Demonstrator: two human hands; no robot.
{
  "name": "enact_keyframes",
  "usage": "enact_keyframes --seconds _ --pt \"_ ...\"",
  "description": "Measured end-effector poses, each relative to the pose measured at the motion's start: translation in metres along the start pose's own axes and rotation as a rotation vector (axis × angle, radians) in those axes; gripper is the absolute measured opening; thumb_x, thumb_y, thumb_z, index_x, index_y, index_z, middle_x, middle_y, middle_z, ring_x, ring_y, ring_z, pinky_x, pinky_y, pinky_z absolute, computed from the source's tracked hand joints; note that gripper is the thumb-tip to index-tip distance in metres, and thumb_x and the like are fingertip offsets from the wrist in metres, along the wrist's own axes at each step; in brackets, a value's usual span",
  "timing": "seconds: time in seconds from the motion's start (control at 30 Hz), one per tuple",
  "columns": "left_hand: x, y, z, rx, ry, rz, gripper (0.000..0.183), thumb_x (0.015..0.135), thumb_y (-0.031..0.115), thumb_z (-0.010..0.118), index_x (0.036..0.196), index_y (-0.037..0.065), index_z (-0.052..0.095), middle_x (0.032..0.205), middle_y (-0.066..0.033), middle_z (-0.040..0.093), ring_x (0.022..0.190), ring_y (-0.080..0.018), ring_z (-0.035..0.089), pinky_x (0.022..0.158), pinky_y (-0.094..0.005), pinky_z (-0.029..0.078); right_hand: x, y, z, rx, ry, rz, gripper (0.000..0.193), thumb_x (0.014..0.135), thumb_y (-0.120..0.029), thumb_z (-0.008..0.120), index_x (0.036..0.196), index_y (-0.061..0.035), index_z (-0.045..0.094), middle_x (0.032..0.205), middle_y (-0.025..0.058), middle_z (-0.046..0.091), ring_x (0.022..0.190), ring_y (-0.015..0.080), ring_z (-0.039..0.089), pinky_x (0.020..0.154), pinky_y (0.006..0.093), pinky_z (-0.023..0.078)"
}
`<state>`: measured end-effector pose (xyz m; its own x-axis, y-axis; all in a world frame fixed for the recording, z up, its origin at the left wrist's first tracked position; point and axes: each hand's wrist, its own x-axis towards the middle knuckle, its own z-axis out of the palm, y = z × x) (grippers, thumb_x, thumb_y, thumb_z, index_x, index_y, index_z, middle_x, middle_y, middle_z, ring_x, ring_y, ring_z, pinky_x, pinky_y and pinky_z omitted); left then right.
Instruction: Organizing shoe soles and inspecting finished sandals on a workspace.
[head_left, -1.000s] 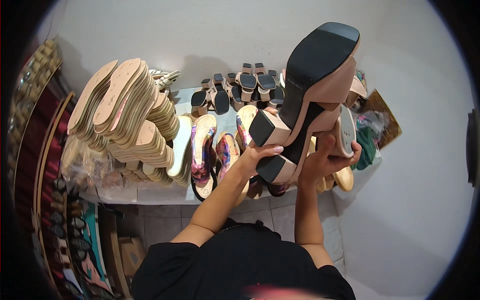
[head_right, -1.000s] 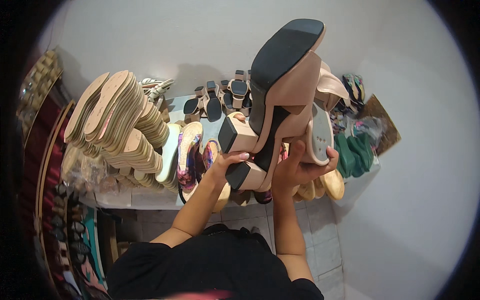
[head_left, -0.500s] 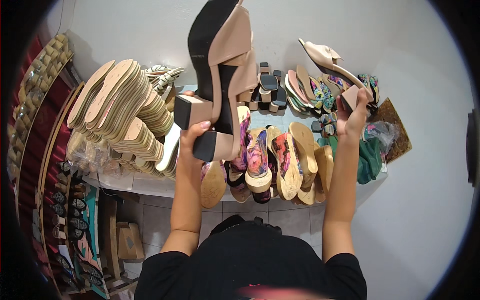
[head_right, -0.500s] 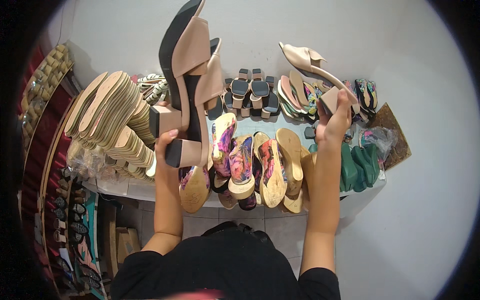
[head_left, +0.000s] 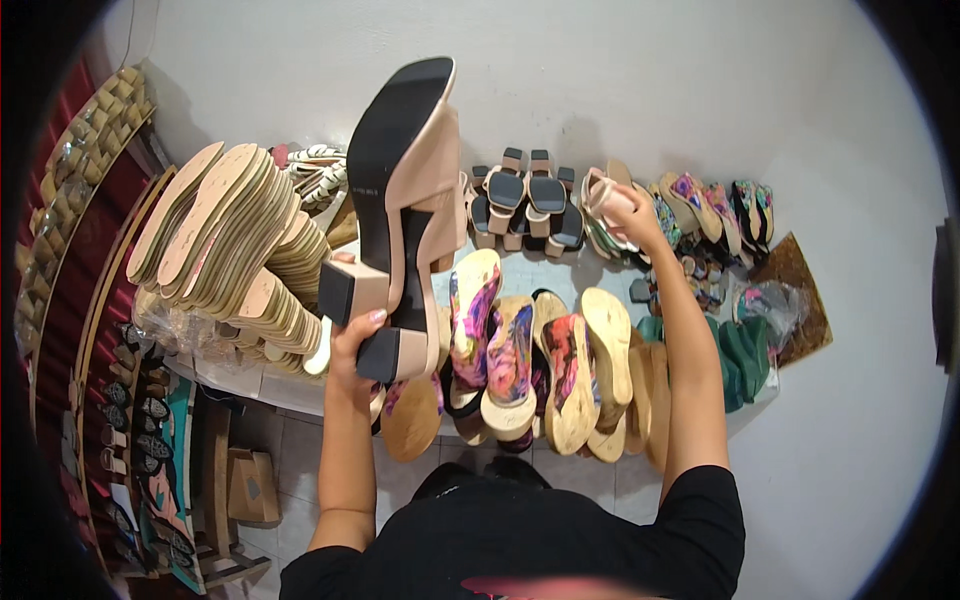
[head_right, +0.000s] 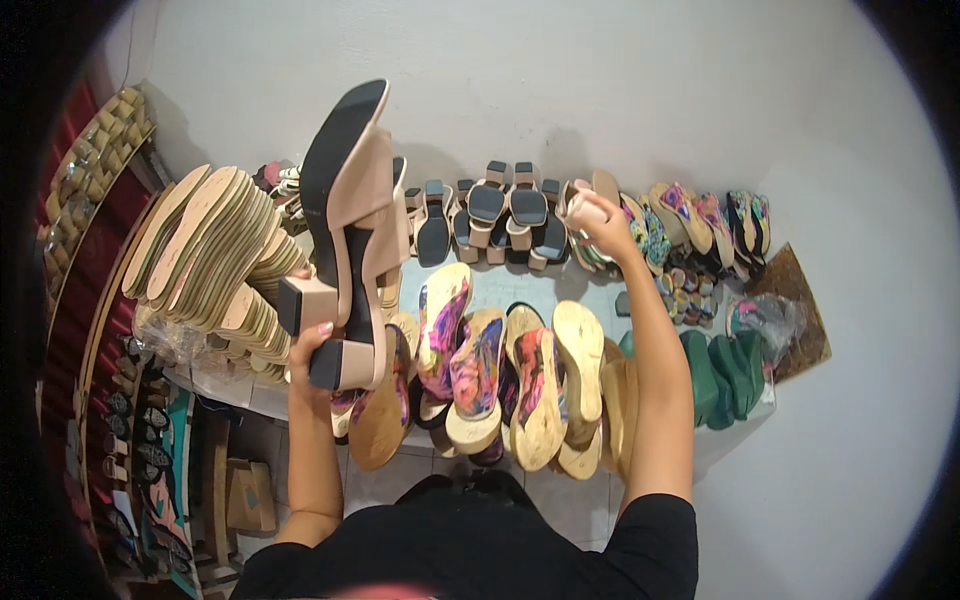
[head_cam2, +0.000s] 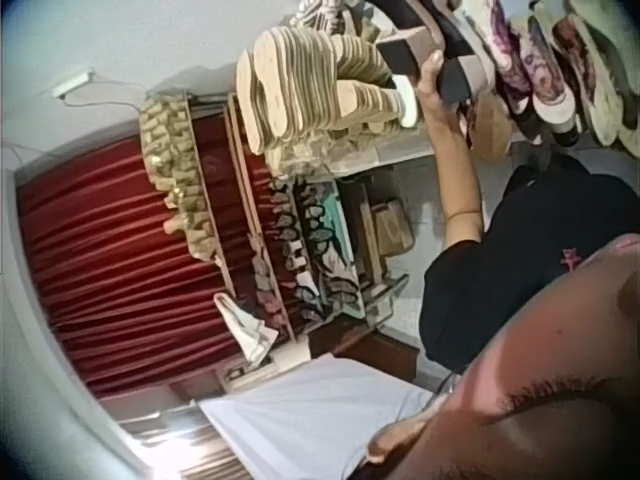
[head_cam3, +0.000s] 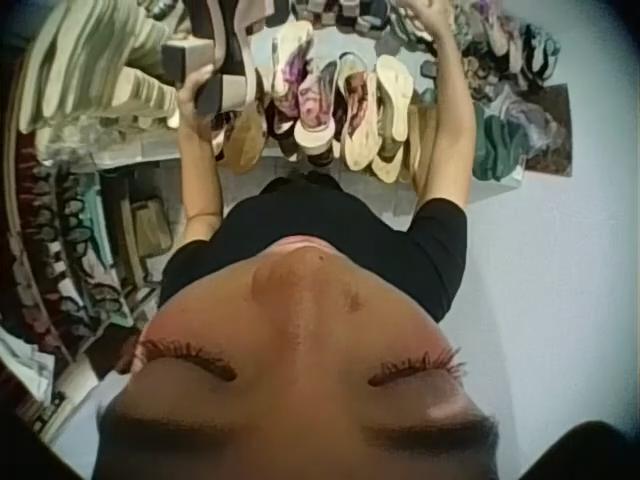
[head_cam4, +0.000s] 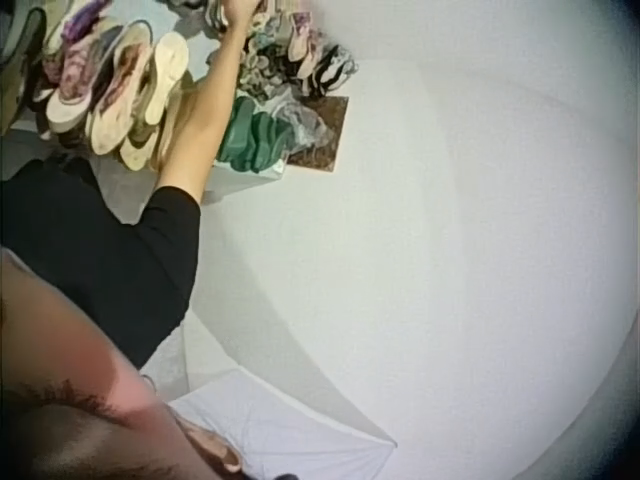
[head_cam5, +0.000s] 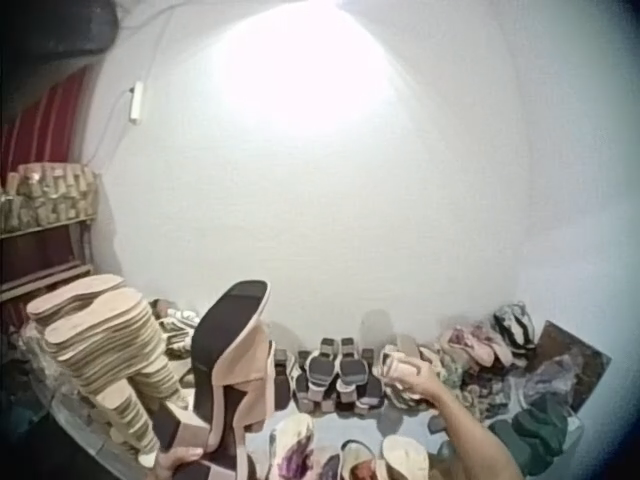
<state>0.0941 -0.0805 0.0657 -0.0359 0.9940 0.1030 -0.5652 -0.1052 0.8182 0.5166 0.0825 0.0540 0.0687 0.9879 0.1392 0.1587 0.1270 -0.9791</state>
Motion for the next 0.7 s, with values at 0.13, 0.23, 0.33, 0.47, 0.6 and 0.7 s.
enact_keyframes --seconds 0.13,0.23,0.33,0.47,0.6,0.7 --pt "-0.005 0.002 0.010 0.006 0.077 -0.022 0.050 0.067 0.006 0.059 0.114 0.006 0.044 0.089 -0.0047 0.054 0.073 -0.0115 0.054 0.061 -0.0230 0.047 0.047 0.028 -0.005 -0.913 -0.167 -0.349 0.050 0.052 -0.004 0.073 0.101 -0.0062 0.059 0.098 0.0103 0.053 0.096 0.0278 0.052 0.086 0.0333 0.041" --pt "-0.001 0.001 0.017 0.022 0.090 -0.004 0.058 0.067 0.005 0.058 0.120 0.010 0.037 0.085 -0.0044 0.052 0.068 -0.0097 0.053 0.055 -0.0221 0.047 0.080 0.060 -0.006 -1.076 -0.106 -0.404 0.043 0.050 -0.002 0.072 0.090 -0.0119 0.063 0.098 0.0075 0.053 0.094 0.0327 0.048 0.084 0.0373 0.042" --pt "0.008 -0.001 0.025 0.016 0.084 -0.024 0.056 0.066 0.005 0.058 0.119 0.008 0.039 0.083 -0.0045 0.052 0.065 -0.0091 0.052 0.052 -0.0216 0.047 0.106 0.090 -0.006 -1.201 -0.093 -0.485 0.034 0.056 0.005 0.065 0.084 -0.0139 0.065 0.096 0.0070 0.052 0.095 0.0314 0.048 0.084 0.0366 0.042" --pt "0.015 0.006 0.017 0.208 0.042 -0.209 0.058 0.068 0.013 0.055 0.121 0.005 0.034 0.097 -0.0095 0.052 0.090 -0.0184 0.055 0.079 -0.0303 0.048 0.120 0.115 0.008 -1.289 -0.107 -0.447 0.034 0.060 0.008 0.061 0.085 -0.0145 0.066 0.096 0.0079 0.052 0.096 0.0308 0.049 0.084 0.0363 0.042" --pt "0.021 0.002 0.022 0.198 0.170 -0.153 0.050 0.063 0.008 0.060 0.110 0.002 0.044 0.086 -0.0085 0.055 0.067 -0.0125 0.056 0.058 -0.0253 0.050 0.121 0.124 0.022 -1.259 -0.092 -0.286 0.032 0.066 0.003 0.059 0.092 -0.0157 0.064 0.099 0.0082 0.052 0.096 0.0303 0.049 0.084 0.0374 0.043" --pt "0.025 0.001 0.028 0.155 0.155 -0.128 0.052 0.062 0.007 0.060 0.111 0.002 0.044 0.088 -0.0096 0.056 0.070 -0.0141 0.057 0.061 -0.0259 0.051 0.132 0.138 0.019 -1.318 -0.074 -0.397 0.060 0.045 0.007 0.071 0.100 -0.0111 0.057 0.099 0.0102 0.051 0.095 0.0355 0.049 0.083 0.0390 0.044"
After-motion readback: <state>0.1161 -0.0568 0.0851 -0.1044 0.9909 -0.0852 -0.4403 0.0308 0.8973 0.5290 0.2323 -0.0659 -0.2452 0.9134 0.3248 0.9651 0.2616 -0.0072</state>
